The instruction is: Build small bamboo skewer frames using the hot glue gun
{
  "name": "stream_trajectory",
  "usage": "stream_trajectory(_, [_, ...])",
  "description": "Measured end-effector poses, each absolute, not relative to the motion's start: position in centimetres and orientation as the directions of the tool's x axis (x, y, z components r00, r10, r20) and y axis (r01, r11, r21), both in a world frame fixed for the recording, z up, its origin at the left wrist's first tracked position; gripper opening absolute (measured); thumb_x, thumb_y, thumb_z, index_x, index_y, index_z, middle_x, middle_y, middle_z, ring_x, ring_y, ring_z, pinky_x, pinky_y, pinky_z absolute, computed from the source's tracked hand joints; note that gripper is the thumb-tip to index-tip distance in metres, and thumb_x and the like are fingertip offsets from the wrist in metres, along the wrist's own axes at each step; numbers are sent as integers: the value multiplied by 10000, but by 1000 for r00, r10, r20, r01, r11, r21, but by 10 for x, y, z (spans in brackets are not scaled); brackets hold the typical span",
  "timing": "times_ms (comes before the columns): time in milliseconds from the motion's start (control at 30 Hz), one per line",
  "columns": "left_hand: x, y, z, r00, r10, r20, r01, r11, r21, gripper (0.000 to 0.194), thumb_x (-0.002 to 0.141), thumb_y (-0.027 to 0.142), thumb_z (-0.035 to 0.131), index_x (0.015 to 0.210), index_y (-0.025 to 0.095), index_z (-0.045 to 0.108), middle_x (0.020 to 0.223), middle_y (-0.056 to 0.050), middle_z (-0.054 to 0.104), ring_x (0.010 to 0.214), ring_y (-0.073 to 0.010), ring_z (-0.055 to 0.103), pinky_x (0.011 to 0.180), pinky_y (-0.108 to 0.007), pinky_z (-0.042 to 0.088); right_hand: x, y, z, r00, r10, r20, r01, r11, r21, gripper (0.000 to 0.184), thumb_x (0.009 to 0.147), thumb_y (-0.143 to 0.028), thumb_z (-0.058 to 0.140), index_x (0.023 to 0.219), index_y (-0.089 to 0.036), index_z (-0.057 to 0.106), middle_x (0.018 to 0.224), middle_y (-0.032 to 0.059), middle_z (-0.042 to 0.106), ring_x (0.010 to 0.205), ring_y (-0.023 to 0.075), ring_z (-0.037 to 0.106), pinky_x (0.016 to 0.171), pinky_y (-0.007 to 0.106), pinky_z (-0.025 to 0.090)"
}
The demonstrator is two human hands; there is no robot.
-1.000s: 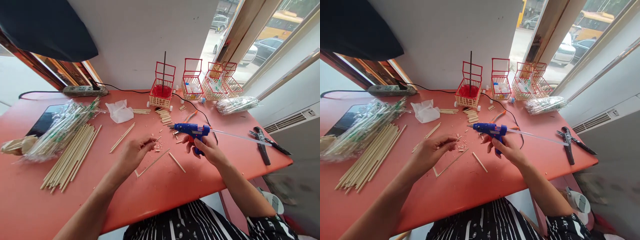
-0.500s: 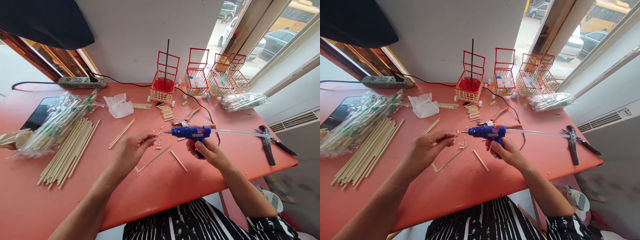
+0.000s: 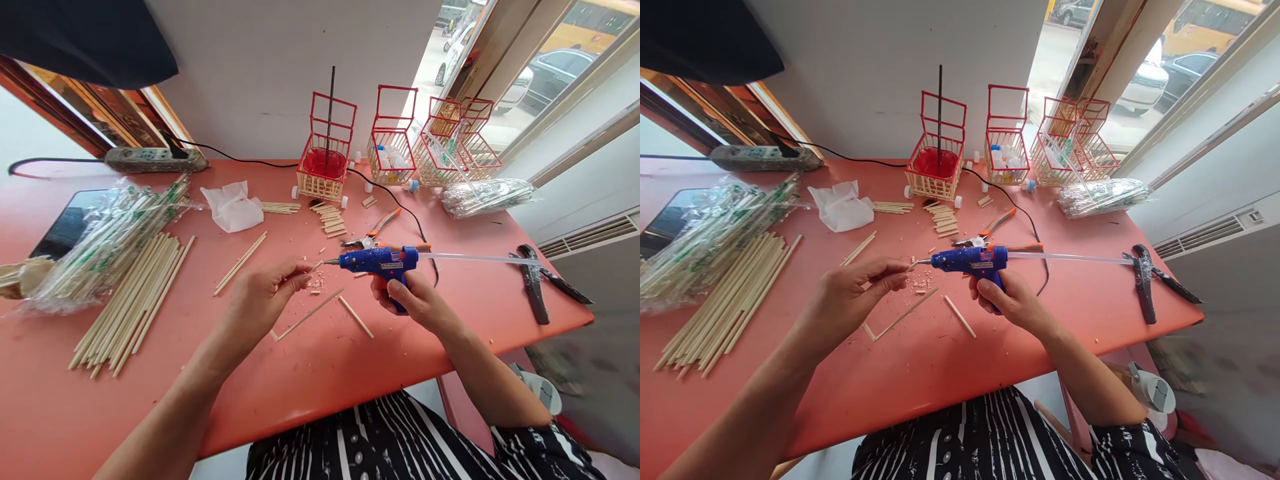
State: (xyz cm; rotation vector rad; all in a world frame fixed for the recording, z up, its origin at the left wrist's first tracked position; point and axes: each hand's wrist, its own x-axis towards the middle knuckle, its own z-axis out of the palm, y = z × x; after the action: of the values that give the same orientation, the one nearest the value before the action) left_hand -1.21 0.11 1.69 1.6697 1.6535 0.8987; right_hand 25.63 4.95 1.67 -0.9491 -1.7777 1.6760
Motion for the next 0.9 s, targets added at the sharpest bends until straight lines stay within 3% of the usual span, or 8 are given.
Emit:
stream_trajectory(367, [-12, 0, 16, -6, 999, 53, 582, -40, 812, 289, 903, 426, 560, 977, 217, 745, 859, -15, 770, 742, -184, 691, 699, -263, 491, 255, 50, 16, -613, 779, -133, 165, -38, -986, 448, 932, -602, 542, 895, -157, 576, 735, 13, 522, 526, 83, 437, 462, 233, 331])
stream_trajectory(900, [-13, -1, 16, 3, 998, 67, 569, -56, 820, 267, 918, 402, 577, 1008, 216, 746, 884, -9, 777, 767, -186, 703, 707, -262, 482, 258, 53, 10, -652, 753, -88, 197, 56, -979, 406, 991, -542, 471, 847, -167, 535, 664, -15, 474, 524, 85, 405, 498, 240, 316])
